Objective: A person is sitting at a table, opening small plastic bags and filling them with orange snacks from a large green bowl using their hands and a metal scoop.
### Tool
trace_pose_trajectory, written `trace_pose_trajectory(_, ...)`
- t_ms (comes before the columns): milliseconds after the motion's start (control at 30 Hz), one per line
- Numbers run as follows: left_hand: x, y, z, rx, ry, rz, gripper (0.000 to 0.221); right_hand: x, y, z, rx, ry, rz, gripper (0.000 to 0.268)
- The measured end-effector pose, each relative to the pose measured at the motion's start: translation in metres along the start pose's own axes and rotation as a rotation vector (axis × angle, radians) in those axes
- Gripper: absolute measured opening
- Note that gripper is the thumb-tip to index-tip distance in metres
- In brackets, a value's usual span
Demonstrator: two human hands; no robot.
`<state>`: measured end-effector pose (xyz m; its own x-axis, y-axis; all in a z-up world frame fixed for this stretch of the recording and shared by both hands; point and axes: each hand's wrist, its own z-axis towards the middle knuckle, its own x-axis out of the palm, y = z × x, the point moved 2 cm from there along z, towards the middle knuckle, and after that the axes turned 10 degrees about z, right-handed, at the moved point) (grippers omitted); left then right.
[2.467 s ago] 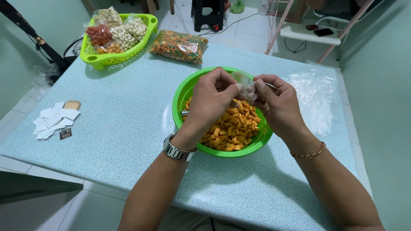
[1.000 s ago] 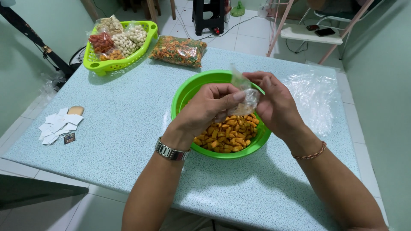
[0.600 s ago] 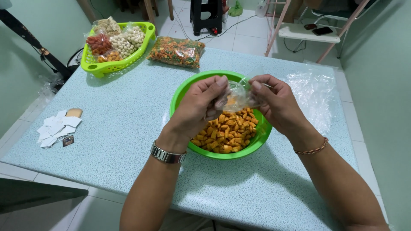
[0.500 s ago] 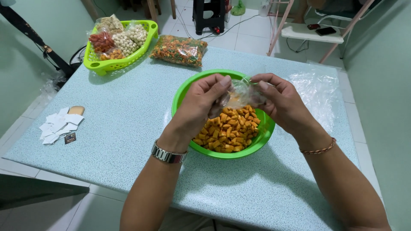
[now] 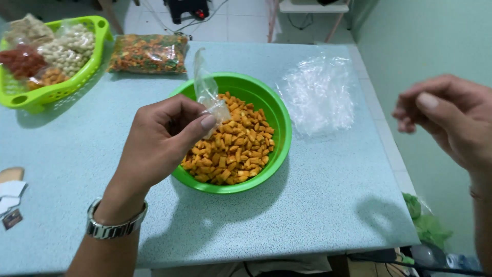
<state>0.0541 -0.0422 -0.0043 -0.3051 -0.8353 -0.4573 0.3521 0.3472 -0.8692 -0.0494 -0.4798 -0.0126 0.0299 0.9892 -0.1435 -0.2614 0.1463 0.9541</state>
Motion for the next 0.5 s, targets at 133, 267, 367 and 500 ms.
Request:
trace_pose_trajectory(133, -0.007, 0.002, 0.014, 0.167, 0.048, 0.293, 0.016, -0.083, -0.039, -0.109, 0.332, -0.138, -0.473, 0.026)
trace_pose_trajectory(267, -0.009, 0.011, 0.020, 0.281, 0.115, 0.374, 0.015, -0.162, -0.135, -0.245, 0.758, -0.345, -0.426, 0.020)
trace_pose_trajectory(367, -0.011, 0.020, 0.018, 0.405, 0.112, 0.395, 0.015, -0.165, -0.161, -0.299, 1.293, -0.229, -0.347, 0.025)
trace_pose_trajectory(500, -0.015, 0.027, 0.014, 0.442, 0.142, 0.376, 0.011, -0.221, -0.247, -0.387, 1.072, -0.471, -0.193, 0.031)
